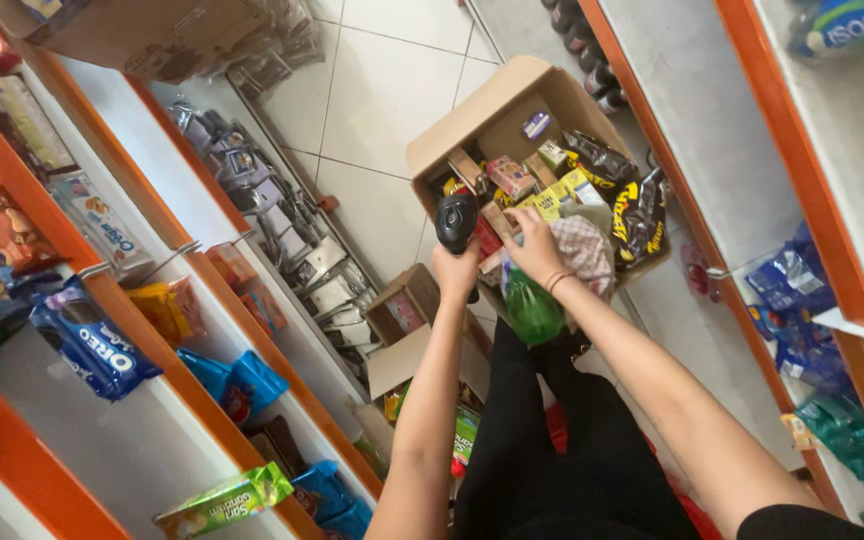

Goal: The person wipes a shelf with a cloth, then picks up various drink and snack items from a box on the floor and scans them with a handheld barcode scanner before placing them on the shelf.

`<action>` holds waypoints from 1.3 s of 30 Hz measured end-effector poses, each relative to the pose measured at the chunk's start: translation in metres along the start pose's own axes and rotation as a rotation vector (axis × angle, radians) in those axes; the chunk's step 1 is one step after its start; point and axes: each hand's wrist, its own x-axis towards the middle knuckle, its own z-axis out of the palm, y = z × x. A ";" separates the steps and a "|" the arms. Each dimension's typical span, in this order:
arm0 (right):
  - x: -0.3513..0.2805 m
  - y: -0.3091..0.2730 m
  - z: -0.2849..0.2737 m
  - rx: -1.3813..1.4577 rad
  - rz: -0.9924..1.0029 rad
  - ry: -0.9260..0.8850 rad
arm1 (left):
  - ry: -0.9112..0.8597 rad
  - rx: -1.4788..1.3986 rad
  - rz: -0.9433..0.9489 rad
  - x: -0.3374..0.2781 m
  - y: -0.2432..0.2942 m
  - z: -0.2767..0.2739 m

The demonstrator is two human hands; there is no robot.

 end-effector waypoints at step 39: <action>-0.103 -0.077 -0.092 0.834 0.145 0.063 | -0.605 -0.539 -0.181 -0.060 0.125 -0.006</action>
